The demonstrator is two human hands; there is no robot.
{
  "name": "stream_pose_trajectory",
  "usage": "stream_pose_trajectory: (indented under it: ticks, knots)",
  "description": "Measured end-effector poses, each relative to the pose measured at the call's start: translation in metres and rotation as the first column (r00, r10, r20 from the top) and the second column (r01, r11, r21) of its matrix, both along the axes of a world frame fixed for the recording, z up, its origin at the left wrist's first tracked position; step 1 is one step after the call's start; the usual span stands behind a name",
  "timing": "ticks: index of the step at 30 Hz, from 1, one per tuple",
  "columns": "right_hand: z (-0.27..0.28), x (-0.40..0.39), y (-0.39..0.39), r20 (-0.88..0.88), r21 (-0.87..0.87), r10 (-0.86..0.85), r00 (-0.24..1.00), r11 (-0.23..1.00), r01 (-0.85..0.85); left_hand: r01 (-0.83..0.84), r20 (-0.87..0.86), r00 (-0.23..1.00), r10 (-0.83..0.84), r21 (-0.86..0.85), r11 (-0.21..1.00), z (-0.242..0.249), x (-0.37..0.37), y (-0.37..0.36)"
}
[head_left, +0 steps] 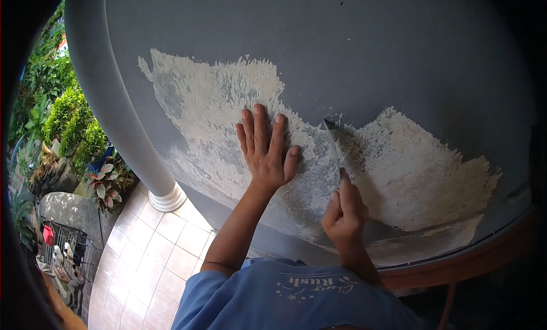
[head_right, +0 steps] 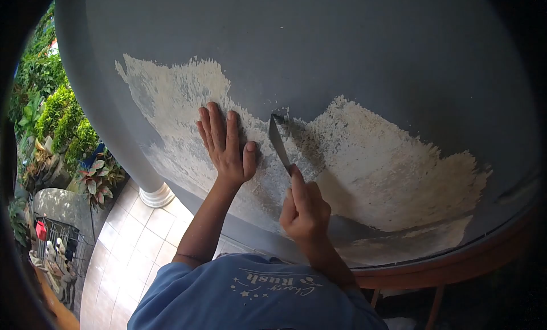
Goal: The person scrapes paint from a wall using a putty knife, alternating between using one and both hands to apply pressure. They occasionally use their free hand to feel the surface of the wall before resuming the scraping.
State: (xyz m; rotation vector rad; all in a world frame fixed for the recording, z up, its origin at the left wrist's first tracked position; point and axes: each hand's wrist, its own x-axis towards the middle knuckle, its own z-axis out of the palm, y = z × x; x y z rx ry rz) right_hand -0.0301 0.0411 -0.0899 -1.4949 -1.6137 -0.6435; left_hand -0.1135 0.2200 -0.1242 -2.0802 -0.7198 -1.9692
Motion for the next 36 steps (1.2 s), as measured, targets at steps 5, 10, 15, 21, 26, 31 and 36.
stream_pose_trajectory:
  ticks: [5,10,15,21,26,31,36]
  knots:
    - [0.001,0.0,-0.011,0.094,0.238,0.038,0.995,0.969,-0.059,0.008,0.007,1.0,-0.008,0.009,1.0,-0.001,0.0,0.001]
    - [0.012,-0.005,-0.008,-0.029,0.124,0.06,0.998,0.991,-0.056,0.001,-0.011,1.0,-0.001,-0.012,1.0,-0.001,0.0,-0.001]
    - [-0.005,-0.003,-0.024,0.102,0.123,-0.022,0.995,0.992,0.009,0.004,-0.005,1.0,-0.004,-0.002,1.0,0.0,0.0,0.0]
    - [-0.006,-0.002,-0.016,0.031,0.208,0.027,0.999,0.978,-0.033,0.059,0.094,0.994,-0.058,-0.008,0.998,-0.001,0.003,0.001]
    - [0.006,-0.006,-0.013,-0.065,0.078,0.023,0.998,0.997,-0.018,-0.009,-0.008,1.0,0.008,-0.005,1.0,0.0,-0.001,-0.001]
    - [0.002,0.0,-0.011,0.114,0.121,-0.007,0.993,0.993,-0.007,0.003,0.001,1.0,-0.003,0.002,1.0,0.0,-0.001,0.0]
    - [0.003,-0.005,-0.016,0.048,0.181,0.041,0.998,0.982,-0.049,-0.002,0.006,1.0,0.002,0.007,1.0,-0.001,0.0,0.002]
